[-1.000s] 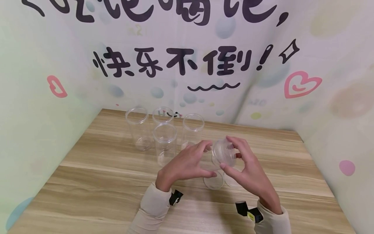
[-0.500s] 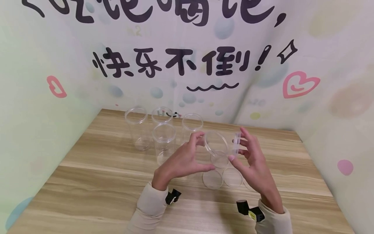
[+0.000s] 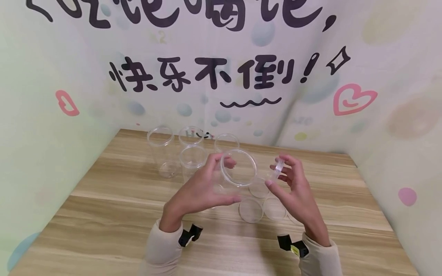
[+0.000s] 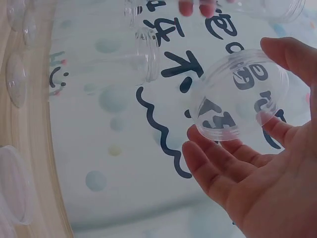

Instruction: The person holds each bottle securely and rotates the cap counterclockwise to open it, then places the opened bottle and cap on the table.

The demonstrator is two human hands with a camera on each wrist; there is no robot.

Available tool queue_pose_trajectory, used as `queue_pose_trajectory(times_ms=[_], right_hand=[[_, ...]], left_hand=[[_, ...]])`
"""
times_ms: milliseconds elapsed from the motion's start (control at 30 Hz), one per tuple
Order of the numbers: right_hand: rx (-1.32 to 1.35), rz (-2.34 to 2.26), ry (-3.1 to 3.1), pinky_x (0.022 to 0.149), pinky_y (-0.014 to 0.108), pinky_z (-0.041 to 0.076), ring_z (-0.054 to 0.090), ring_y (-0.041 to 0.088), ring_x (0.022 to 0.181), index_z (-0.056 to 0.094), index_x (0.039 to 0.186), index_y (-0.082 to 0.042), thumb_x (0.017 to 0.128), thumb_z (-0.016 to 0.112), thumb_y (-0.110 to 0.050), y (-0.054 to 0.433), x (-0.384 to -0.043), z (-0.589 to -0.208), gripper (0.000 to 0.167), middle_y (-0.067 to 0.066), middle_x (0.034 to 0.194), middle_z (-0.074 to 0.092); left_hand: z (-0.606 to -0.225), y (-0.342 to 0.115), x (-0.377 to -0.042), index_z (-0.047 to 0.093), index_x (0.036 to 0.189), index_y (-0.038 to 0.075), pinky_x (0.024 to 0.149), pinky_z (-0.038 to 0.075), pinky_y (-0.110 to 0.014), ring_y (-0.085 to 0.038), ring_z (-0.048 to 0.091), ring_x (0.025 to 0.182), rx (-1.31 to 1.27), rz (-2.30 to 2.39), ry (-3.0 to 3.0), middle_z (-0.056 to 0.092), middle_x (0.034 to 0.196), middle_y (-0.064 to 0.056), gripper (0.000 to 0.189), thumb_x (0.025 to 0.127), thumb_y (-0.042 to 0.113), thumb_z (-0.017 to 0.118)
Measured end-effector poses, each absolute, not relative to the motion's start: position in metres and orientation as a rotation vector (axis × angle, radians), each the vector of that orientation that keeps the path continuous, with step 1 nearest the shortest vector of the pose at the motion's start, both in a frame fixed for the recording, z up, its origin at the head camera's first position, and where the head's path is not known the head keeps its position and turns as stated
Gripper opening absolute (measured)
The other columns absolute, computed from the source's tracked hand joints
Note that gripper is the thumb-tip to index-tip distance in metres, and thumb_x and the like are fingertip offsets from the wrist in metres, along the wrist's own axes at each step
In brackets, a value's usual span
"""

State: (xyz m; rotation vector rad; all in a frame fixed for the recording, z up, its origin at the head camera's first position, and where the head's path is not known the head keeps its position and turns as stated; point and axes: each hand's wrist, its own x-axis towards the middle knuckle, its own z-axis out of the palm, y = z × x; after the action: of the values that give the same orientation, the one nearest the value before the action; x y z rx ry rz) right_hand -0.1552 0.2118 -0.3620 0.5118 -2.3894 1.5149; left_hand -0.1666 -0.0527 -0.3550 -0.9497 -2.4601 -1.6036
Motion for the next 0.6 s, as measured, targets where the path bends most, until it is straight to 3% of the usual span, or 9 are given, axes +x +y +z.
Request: queue_pose_trajectory(times_ms=[233,400,600], right_hand=[[0.481,1.522,-2.414,0.094,0.018,0.045,0.057,0.007,0.117,0.039,0.134,-0.003,0.086,0.074,-0.003,0.209,-0.161,-0.370,0.059,0.001,0.129,0.052],[0.465,1.521,-2.453,0.094,0.022,0.046,0.057,0.019,0.119,0.041,0.130,-0.003,0.085,0.076,-0.007,0.207,-0.165,-0.377,0.057,0.001,0.129,0.055],[0.444,1.429,-2.526,0.090,0.026,0.050,0.055,0.019,0.117,0.041,0.134,-0.006,0.085,0.078,-0.015,0.206,-0.167,-0.380,0.062,0.002,0.131,0.056]], left_hand=[[-0.349,-0.077,-0.163,0.034,0.140,0.015,0.106,0.042,-0.046,-0.018,0.052,0.128,-0.875,-1.626,-2.369,0.055,0.137,-0.002,0.089,0.071,0.020,0.090],[-0.344,-0.100,-0.159,0.038,0.142,0.014,0.107,0.039,-0.052,-0.023,0.051,0.127,-0.815,-1.624,-2.329,0.053,0.136,-0.006,0.090,0.069,0.015,0.091],[-0.340,-0.128,-0.152,0.038,0.145,0.013,0.100,0.040,-0.054,-0.030,0.046,0.125,-0.711,-1.565,-2.273,0.044,0.138,-0.006,0.096,0.064,0.006,0.090]])
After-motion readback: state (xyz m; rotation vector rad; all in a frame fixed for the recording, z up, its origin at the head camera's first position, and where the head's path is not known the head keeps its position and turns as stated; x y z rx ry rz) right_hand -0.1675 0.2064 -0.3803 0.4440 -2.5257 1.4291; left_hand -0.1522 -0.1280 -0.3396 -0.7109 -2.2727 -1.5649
